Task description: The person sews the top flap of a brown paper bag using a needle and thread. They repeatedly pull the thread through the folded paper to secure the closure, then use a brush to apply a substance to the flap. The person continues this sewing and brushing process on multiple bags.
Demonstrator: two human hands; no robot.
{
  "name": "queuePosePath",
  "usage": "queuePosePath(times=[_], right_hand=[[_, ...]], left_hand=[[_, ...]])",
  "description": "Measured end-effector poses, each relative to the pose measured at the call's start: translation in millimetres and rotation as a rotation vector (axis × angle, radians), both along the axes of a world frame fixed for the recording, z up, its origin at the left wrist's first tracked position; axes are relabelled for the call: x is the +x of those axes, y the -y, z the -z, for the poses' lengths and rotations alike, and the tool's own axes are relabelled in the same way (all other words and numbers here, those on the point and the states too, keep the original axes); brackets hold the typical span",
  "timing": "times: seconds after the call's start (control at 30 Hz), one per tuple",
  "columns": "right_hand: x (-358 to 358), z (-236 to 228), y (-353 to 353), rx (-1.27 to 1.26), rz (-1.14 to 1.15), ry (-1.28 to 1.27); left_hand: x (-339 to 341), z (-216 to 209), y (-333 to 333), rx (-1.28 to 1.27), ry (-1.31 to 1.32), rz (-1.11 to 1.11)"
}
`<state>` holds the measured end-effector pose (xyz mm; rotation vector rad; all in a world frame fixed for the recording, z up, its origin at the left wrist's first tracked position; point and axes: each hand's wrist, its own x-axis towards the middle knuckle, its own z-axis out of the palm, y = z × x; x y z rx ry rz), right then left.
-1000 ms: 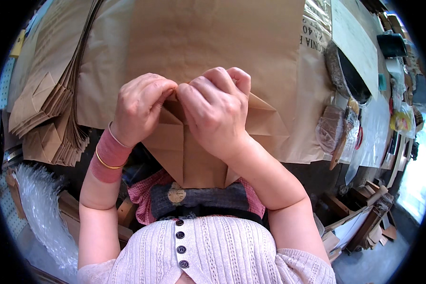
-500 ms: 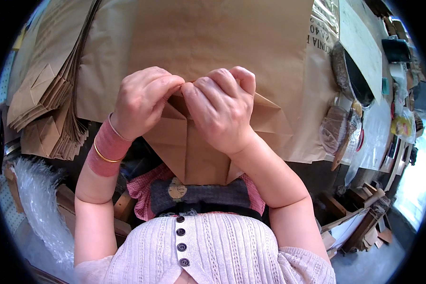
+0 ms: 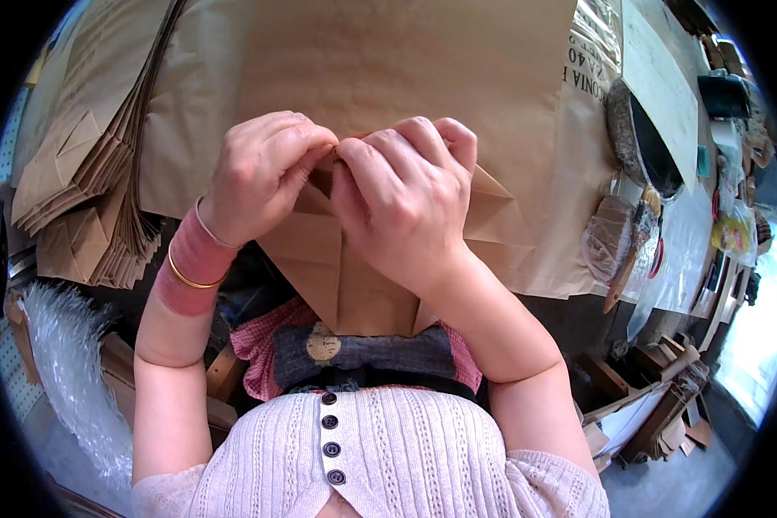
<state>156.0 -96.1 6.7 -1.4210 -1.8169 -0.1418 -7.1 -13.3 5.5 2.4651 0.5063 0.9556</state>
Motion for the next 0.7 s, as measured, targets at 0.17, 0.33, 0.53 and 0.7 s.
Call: queuePosePath(times=[0.17,0.33,0.53,0.7], right_hand=[[0.1,7.4,0.5,-0.036,0.023,-0.035],[2.3,13.8,-1.6,0.090,-0.010,0.017],[5.3,19.6,-1.2,0.192,-0.047,0.116],[4.1,19.8,-0.1,0.176,-0.031,0.095]], left_hand=[[-0.5,-0.2,1.4,-0.003,-0.016,0.021],[-1.0,0.3,1.9,0.036,-0.072,-0.017],[-1.5,-1.1,1.7,0.010,-0.029,0.022],[-3.1,-0.4,-0.1,0.019,-0.040,0.041]])
